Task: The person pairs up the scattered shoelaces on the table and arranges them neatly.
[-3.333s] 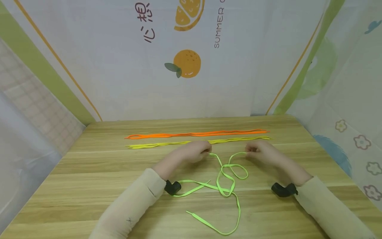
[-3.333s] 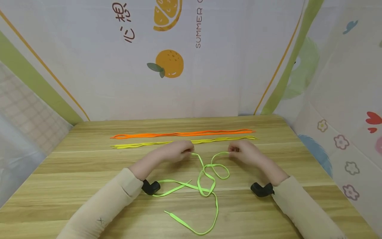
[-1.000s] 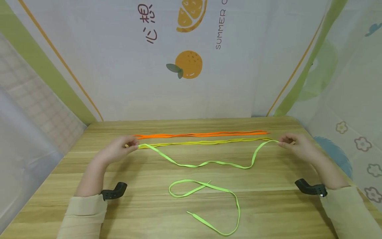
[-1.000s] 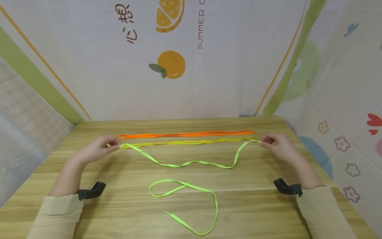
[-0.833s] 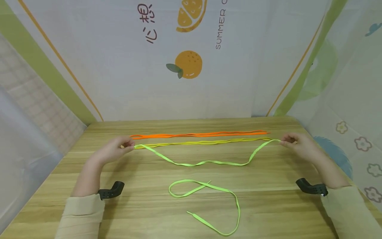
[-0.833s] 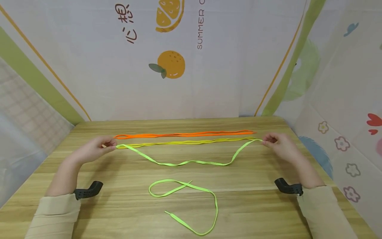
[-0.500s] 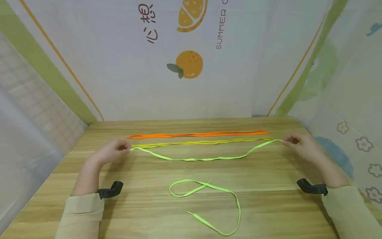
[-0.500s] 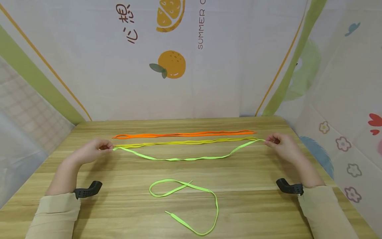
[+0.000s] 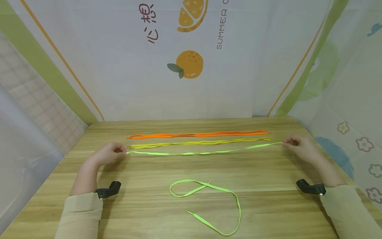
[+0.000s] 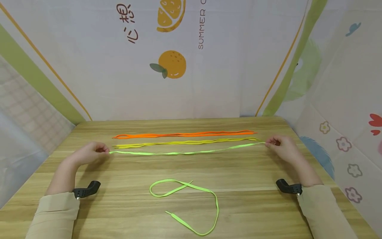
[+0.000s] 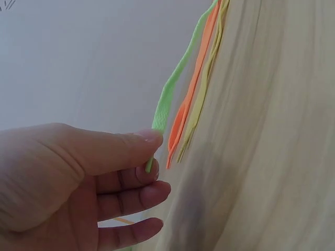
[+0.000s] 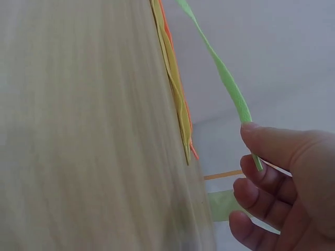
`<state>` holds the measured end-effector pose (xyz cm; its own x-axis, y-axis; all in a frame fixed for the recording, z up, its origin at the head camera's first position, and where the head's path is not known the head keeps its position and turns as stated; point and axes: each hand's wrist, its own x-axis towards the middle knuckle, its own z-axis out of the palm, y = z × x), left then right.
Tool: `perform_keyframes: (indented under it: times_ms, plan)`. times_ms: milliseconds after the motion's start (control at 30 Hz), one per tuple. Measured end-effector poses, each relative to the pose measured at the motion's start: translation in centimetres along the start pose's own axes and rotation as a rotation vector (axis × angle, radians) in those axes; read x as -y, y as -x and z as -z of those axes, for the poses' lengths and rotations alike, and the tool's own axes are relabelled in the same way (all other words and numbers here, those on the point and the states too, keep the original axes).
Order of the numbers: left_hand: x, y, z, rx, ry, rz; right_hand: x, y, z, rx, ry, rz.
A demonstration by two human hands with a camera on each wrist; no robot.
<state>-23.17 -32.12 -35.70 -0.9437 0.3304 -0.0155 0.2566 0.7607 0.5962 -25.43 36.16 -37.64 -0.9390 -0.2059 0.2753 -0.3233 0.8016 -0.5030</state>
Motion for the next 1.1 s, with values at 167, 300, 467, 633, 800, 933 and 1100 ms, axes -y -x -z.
perform_keyframes:
  times_ms: [167,300,467,633,800,933,1100]
  plan:
    - [0.4,0.0,-0.2,0.006,0.006,0.003,-0.3,0.0,-0.3,0.032,-0.008,-0.020]
    - [0.7,-0.1,-0.5,0.002,-0.011,-0.003,-0.3,0.0,-0.6,0.041,-0.006,-0.008]
    - [0.7,-0.2,-0.8,-0.011,-0.041,0.004,-0.7,0.0,-1.1,0.057,-0.016,-0.005]
    - [0.5,-0.2,-1.0,-0.024,-0.066,0.006,-1.0,0.1,-1.4,0.081,-0.004,-0.034]
    - [0.4,-0.2,-1.1,-0.026,-0.066,0.014,-1.3,0.0,-1.6,0.085,-0.001,-0.028]
    - [0.6,-0.3,-1.2,-0.026,-0.067,0.019,-1.5,0.0,-1.9,0.062,0.009,-0.006]
    - [0.8,-0.3,-1.2,-0.018,-0.072,0.032,-1.7,-0.1,-2.1,0.062,0.016,0.007]
